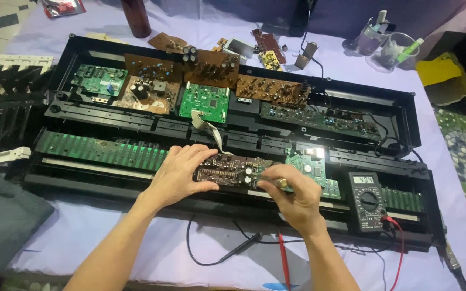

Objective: Repairing an electronic keyboard by soldering components on a circuit board and testing electrical points with a multimeter.

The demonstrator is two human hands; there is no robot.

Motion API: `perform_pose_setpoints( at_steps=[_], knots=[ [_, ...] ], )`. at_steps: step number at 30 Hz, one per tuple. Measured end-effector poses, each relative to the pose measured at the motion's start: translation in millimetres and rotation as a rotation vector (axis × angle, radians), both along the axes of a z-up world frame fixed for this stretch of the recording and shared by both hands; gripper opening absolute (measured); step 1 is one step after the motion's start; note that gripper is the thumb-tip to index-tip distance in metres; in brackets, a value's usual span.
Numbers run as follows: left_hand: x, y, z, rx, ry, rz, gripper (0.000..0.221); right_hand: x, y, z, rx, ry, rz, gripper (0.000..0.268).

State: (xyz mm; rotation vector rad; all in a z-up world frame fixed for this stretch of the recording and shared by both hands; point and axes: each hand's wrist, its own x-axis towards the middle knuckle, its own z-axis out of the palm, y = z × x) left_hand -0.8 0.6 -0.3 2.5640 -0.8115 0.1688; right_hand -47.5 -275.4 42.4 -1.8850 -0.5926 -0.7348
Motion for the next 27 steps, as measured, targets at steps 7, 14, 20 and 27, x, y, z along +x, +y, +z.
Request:
perform_pose_setpoints(
  at_steps=[7,14,20,27],
  knots=[
    [0.7,-0.1,-0.2,0.003,0.016,-0.001,0.081,6.3,-8.9,-4.1,0.106,0.013,0.066,0.016],
    [-0.5,0.9,1.4,0.006,-0.004,-0.005,0.080,3.0,-4.4,1.6,0.050,-0.088,0.035,0.012],
    [0.6,0.2,1.0,0.008,0.010,-0.006,0.081,4.7,-4.2,0.0,0.066,-0.087,0.049,0.013],
    [-0.2,0.6,-1.2,-0.013,0.006,-0.004,0.080,4.5,-3.5,-4.4,0.049,-0.009,0.054,0.014]
  ],
)
